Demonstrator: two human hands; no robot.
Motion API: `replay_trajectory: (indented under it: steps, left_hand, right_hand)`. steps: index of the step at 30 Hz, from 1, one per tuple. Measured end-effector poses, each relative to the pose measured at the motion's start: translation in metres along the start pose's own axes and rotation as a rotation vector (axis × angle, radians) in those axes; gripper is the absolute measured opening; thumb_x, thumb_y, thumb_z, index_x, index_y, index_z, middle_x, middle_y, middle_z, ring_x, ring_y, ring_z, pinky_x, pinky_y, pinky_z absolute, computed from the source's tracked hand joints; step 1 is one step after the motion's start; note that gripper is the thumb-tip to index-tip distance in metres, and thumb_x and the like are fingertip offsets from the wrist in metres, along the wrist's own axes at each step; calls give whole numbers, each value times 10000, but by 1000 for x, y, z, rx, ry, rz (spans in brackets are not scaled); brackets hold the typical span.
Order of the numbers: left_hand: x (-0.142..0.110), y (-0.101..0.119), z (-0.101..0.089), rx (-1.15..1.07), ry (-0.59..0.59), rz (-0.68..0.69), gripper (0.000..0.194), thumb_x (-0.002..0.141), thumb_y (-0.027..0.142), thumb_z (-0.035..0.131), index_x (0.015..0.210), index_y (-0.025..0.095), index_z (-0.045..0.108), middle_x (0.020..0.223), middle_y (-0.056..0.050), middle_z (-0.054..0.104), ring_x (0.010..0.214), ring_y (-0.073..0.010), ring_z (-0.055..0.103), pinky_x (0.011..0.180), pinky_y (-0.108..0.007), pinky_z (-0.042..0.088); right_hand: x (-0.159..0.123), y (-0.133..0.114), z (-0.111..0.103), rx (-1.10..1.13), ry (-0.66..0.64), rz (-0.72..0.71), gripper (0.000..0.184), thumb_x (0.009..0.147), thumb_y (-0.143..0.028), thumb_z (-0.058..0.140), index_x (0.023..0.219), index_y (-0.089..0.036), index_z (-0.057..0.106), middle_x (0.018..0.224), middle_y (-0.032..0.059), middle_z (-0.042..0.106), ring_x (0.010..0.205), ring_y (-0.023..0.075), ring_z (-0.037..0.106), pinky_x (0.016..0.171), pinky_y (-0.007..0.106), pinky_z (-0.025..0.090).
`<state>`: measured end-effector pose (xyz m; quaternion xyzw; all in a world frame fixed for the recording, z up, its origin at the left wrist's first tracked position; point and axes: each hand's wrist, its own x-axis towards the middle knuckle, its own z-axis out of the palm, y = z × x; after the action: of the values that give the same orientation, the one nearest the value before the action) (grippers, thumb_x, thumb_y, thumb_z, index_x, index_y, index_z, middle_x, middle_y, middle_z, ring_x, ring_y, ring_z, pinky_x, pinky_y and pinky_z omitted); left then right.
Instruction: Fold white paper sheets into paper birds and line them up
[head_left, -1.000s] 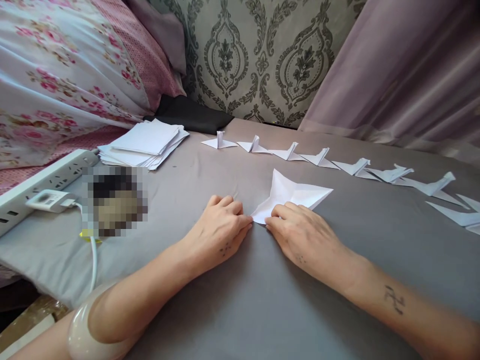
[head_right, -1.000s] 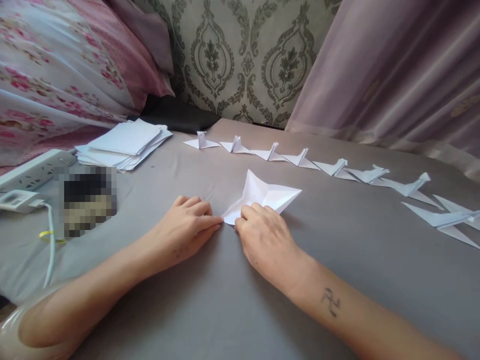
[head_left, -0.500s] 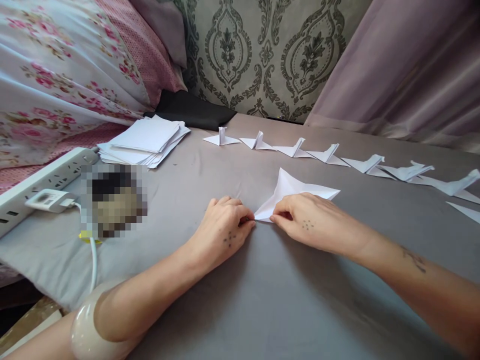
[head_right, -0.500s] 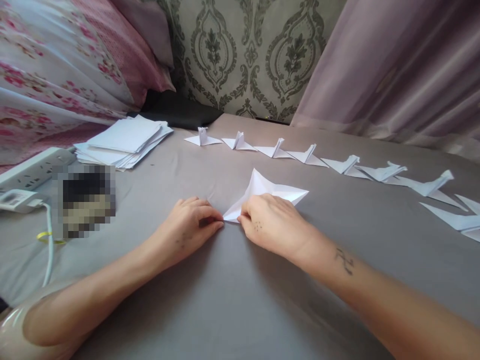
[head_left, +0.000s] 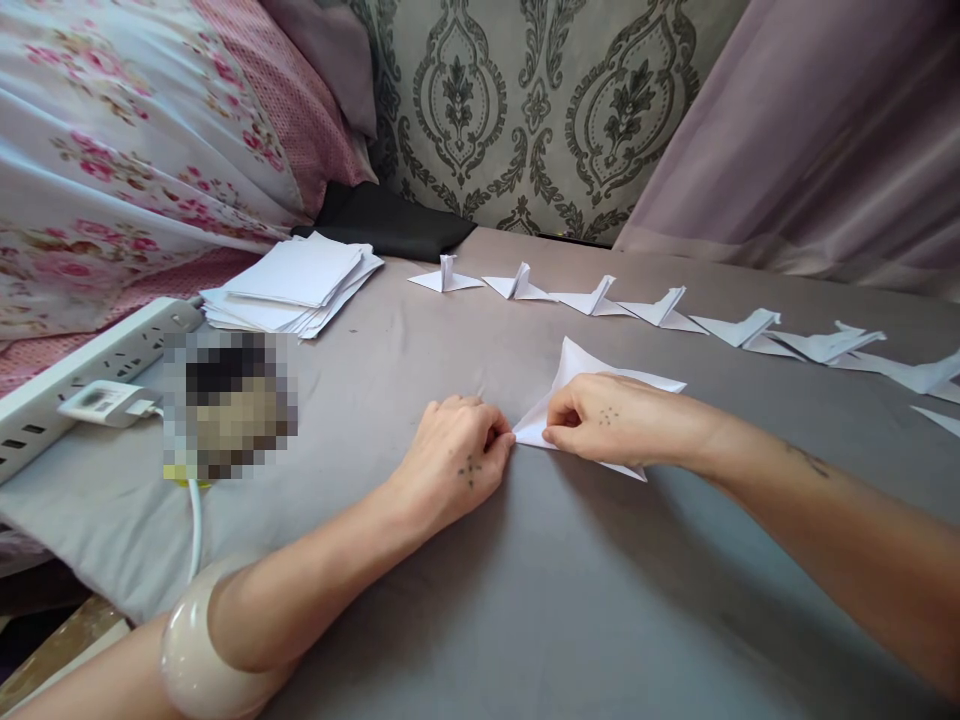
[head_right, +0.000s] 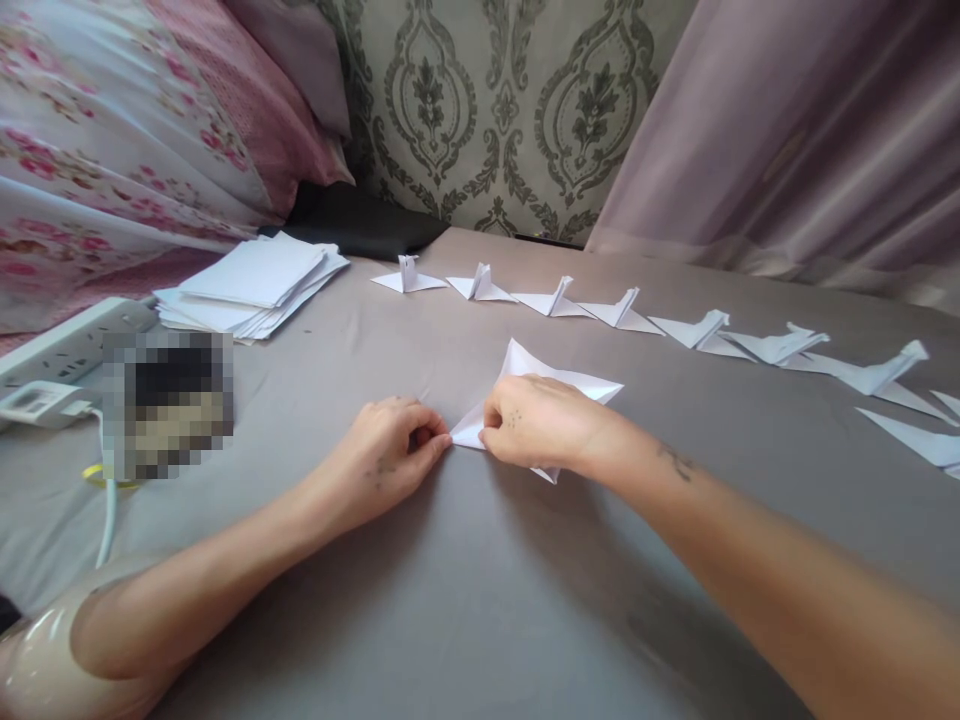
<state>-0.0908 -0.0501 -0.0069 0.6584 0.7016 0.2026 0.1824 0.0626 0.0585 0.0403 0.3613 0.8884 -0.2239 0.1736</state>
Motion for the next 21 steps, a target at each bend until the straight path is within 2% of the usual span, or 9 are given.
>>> replay_trajectory:
  steps: [9, 14, 21]
  left_hand:
    - [2, 1, 3, 53, 22, 5, 177, 832, 236, 518, 732, 177, 652, 725, -48, 650, 711, -188, 570, 663, -318, 408]
    - [4, 2, 3, 79, 27, 3, 185, 827, 231, 508, 720, 169, 646, 735, -53, 653, 696, -182, 570, 646, -308, 403]
    - [6, -1, -17, -215, -141, -172, 194, 841, 302, 504, 794, 190, 656, 663, 10, 648, 576, -136, 556, 509, -243, 374]
  right_hand:
    - [7, 3, -3, 34, -66, 21, 113, 684, -263, 507, 612, -214, 581, 564, -17, 546, 489, 111, 447, 451, 249, 281]
    - [11, 4, -3, 34, -58, 15, 105, 663, -259, 510, 587, -210, 565, 545, -14, 541, 486, 116, 454, 436, 250, 283]
    - [13, 2, -3, 4, -57, 14, 110, 650, -254, 518, 596, -211, 604, 563, -2, 588, 525, 135, 510, 444, 255, 301]
